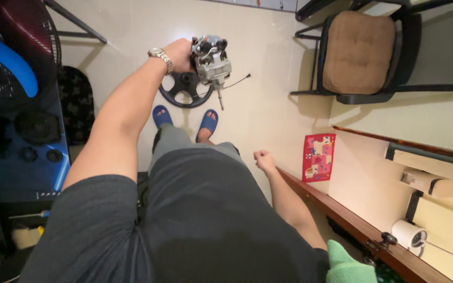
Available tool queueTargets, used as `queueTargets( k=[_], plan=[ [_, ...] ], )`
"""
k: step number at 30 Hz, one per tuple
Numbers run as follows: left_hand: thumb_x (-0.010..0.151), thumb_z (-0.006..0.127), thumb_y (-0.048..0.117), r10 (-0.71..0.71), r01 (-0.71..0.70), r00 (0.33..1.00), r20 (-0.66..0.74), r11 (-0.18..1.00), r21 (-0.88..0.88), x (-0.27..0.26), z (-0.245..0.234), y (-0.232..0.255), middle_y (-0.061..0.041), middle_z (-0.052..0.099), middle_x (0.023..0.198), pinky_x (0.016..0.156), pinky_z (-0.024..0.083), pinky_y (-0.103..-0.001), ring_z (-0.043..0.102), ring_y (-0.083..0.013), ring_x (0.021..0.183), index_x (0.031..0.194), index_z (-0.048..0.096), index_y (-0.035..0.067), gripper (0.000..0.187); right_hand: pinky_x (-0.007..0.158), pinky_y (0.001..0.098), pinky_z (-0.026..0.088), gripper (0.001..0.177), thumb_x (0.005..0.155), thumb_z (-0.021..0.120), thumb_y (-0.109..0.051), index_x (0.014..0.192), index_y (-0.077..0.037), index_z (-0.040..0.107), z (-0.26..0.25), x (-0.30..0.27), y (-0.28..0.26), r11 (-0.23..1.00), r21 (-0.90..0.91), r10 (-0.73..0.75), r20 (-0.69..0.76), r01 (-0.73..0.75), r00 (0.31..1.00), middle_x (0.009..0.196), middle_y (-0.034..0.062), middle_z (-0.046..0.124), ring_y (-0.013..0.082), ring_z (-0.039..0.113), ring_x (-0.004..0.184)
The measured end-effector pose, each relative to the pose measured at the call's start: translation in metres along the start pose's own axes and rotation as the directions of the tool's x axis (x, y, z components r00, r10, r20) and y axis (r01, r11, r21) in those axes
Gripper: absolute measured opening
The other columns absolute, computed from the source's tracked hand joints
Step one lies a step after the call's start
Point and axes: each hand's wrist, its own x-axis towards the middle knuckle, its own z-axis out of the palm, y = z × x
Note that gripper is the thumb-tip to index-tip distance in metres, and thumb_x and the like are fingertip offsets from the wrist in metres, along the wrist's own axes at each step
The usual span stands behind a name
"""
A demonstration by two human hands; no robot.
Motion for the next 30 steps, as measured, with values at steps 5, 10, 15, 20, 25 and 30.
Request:
queueTargets(
  k=[5, 10, 15, 20, 25, 30],
  plan=[
    [0.064, 0.092, 0.034, 0.124, -0.116, 0.99, -0.071, 0.988, 0.098, 0.003, -0.005, 0.01, -0.022, 0.071, 0.085, 0.077, 0.057, -0.047, 0.069, -0.0417, 0.081, 0.092, 0.074, 0.008, 0.042, 0.051, 0.0326, 0.05, 0.021, 0.092, 0.067, -0.025, 0.081, -0.007, 0.067, 0.029, -0.001, -0.013, 0.989, 0.145, -0.046, 0.058, 0.038, 0.997, 0.071, 0.005, 0.067, 0.0149, 0.062, 0.056],
    [0.067, 0.093, 0.042, 0.019, 0.004, 0.985, -0.17, 0.991, 0.131, 0.004, -0.012, 0.033, -0.021, 0.071, 0.082, 0.075, 0.057, -0.047, 0.069, -0.0402, 0.078, 0.087, 0.074, 0.007, 0.046, 0.062, 0.0312, 0.052, 0.022, 0.091, 0.07, -0.026, 0.086, -0.005, 0.074, 0.059, -0.005, -0.022, 0.959, -0.021, -0.279, 0.102, 0.283, 0.955, 0.073, 0.0048, 0.072, 0.0118, 0.064, 0.065],
    [0.066, 0.087, 0.035, -0.184, 0.211, 0.906, -0.382, 0.977, 0.03, 0.012, -0.009, 0.051, -0.016, 0.073, 0.079, 0.073, 0.058, -0.045, 0.071, -0.0365, 0.076, 0.082, 0.075, 0.01, 0.033, 0.061, 0.033, 0.053, 0.023, 0.092, 0.067, -0.025, 0.087, -0.003, 0.072, 0.066, 0.0, -0.03, 0.982, 0.03, -0.188, 0.117, 0.186, 0.975, 0.073, 0.0047, 0.072, 0.014, 0.065, 0.063],
    [0.071, 0.084, 0.033, -0.331, 0.331, 0.805, -0.492, 0.939, -0.09, 0.015, 0.004, 0.056, -0.013, 0.073, 0.077, 0.069, 0.056, -0.046, 0.069, -0.0369, 0.074, 0.079, 0.076, 0.012, 0.024, 0.057, 0.0329, 0.053, 0.023, 0.094, 0.066, -0.026, 0.088, -0.004, 0.071, 0.067, 0.005, -0.037, 0.989, 0.066, -0.141, 0.096, 0.135, 0.985, 0.073, 0.0045, 0.07, 0.0139, 0.064, 0.061],
    [0.066, 0.086, 0.036, -0.355, 0.351, 0.768, -0.533, 0.93, -0.114, 0.015, 0.011, 0.054, -0.013, 0.073, 0.075, 0.067, 0.056, -0.047, 0.069, -0.0371, 0.072, 0.08, 0.075, 0.011, 0.031, 0.053, 0.032, 0.048, 0.018, 0.093, 0.068, -0.024, 0.09, -0.006, 0.071, 0.073, 0.018, -0.051, 0.987, 0.125, -0.122, 0.186, 0.099, 0.975, 0.072, 0.005, 0.067, 0.0137, 0.06, 0.056],
    [0.068, 0.086, 0.037, -0.365, 0.369, 0.754, -0.546, 0.923, -0.108, 0.011, 0.014, 0.057, -0.013, 0.074, 0.078, 0.069, 0.056, -0.047, 0.07, -0.0365, 0.075, 0.081, 0.075, 0.011, 0.031, 0.055, 0.0294, 0.051, 0.017, 0.094, 0.071, -0.02, 0.103, -0.005, 0.071, 0.089, 0.065, -0.125, 0.926, 0.225, -0.345, 0.178, 0.303, 0.922, 0.081, 0.0065, 0.069, 0.0126, 0.063, 0.063]
  ],
)
